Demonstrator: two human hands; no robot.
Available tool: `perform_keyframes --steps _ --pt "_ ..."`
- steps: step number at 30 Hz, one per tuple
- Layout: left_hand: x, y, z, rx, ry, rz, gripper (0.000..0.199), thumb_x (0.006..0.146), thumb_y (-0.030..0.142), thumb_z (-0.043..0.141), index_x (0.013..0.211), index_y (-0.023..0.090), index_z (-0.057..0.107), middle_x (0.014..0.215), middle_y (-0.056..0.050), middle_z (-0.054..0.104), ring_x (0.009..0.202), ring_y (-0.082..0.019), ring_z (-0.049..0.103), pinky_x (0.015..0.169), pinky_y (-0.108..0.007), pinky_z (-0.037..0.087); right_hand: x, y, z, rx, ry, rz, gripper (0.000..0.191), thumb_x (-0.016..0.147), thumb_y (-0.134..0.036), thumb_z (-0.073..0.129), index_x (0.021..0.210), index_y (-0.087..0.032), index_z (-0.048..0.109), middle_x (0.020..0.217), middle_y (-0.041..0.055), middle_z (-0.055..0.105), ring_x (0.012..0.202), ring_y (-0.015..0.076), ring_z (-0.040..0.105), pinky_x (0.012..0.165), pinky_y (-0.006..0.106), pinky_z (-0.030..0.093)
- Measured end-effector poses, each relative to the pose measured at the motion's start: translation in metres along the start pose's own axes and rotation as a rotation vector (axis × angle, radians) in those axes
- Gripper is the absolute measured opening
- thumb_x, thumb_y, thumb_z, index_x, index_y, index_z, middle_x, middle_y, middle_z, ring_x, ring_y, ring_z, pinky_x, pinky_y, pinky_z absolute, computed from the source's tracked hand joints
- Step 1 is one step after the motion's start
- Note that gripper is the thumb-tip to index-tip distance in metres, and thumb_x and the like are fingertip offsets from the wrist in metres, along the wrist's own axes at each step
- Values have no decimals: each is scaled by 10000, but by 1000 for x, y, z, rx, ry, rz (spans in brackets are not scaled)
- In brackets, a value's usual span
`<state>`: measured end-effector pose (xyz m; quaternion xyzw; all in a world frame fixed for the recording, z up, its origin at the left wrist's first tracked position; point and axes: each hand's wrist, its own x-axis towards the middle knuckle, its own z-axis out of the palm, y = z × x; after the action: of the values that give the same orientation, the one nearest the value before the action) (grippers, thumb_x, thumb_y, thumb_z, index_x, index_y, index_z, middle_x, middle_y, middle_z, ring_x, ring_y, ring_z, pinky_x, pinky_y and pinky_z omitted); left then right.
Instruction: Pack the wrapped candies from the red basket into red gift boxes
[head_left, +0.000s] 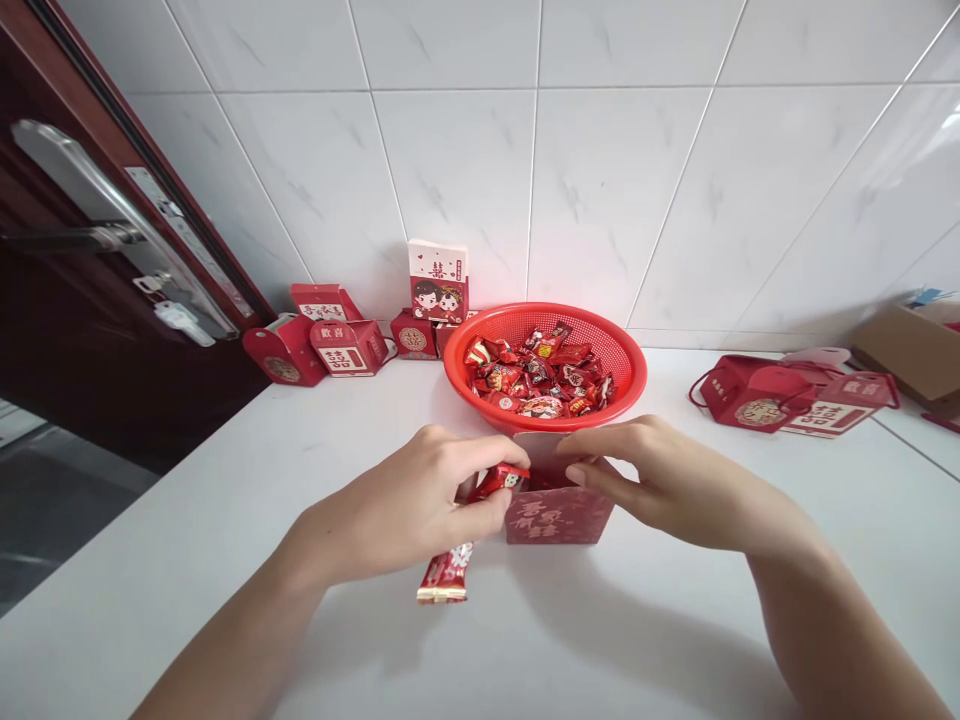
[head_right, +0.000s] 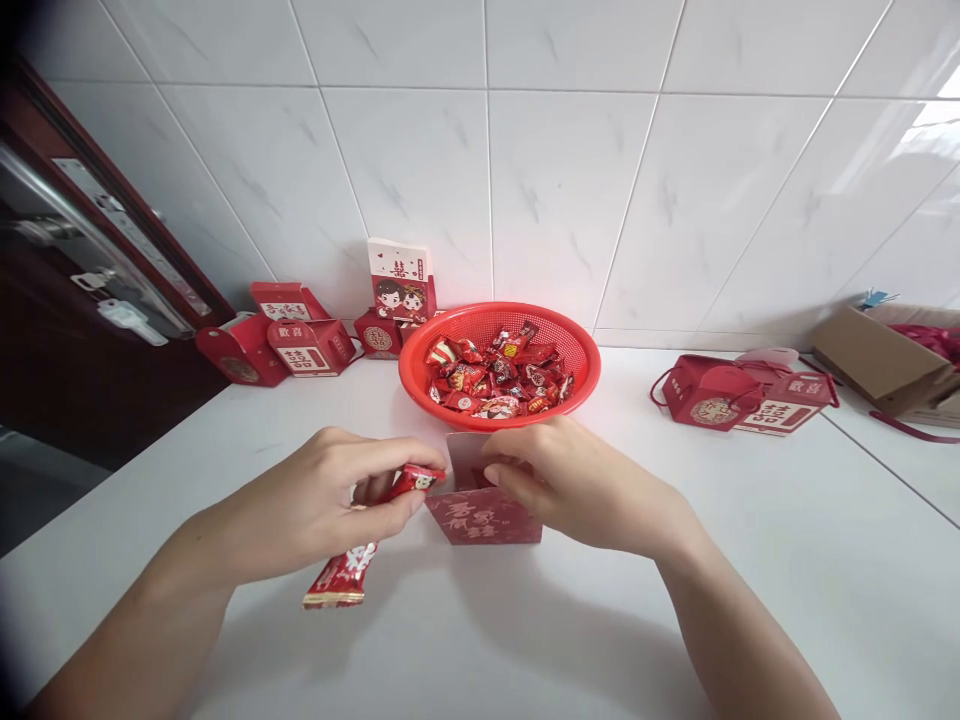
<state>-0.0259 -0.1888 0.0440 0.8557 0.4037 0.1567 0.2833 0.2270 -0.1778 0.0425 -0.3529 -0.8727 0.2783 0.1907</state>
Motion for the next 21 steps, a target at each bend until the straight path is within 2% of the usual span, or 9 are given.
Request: perform_keyframes --steps 4,7,11,15,17,19,21 --pt "9 0 5 -177 59 -40 194 955 266 566 1089 217 697 656 50 571 541 -90 474 509 -200 385 0 -3 -1 194 -1 59 255 1020 -366 535 908 -200 692 814 20 719 702 151 622 616 257 490" --pt "15 0 13 -340 109 -80 269 935 335 634 1154 195 703 710 24 620 568 -101 508 515 -209 420 4 -3 5 353 24 75 255 995 -429 590 959 -189 669 874 32 726 770 163 657 662 265 527" --pt "19 0 21 -456 200 -142 356 910 377 685 1221 206 714 772 3 678 587 -104 539 518 -209 442 11 0 14 430 96 98 229 954 -405 657 929 -178 639 864 32 707 775 165 656 672 267 533" --pt "19 0 23 -470 225 -155 369 889 369 720 1224 218 738 625 36 629 520 -97 526 460 -195 414 14 4 14 418 191 83 233 981 -354 603 825 -181 600 777 5 644 719 137 610 632 239 497" --pt "19 0 23 -506 235 -136 332 883 358 729 1175 203 761 696 10 695 598 -126 624 520 -203 496 13 4 12 412 193 66 202 987 -324 588 837 -188 584 779 0 643 718 131 610 630 231 487" --pt "21 1 24 -543 258 -99 275 895 345 718 1110 185 779 851 -31 765 755 -168 712 646 -227 575 12 3 11 412 173 57 148 976 -299 604 875 -197 570 801 0 668 727 131 627 644 232 488" --pt "22 2 26 -548 285 -74 261 910 335 703 1110 181 770 932 -47 785 828 -184 737 711 -241 598 12 2 10 416 154 56 116 970 -297 620 936 -206 556 796 -7 687 723 134 639 658 237 494"
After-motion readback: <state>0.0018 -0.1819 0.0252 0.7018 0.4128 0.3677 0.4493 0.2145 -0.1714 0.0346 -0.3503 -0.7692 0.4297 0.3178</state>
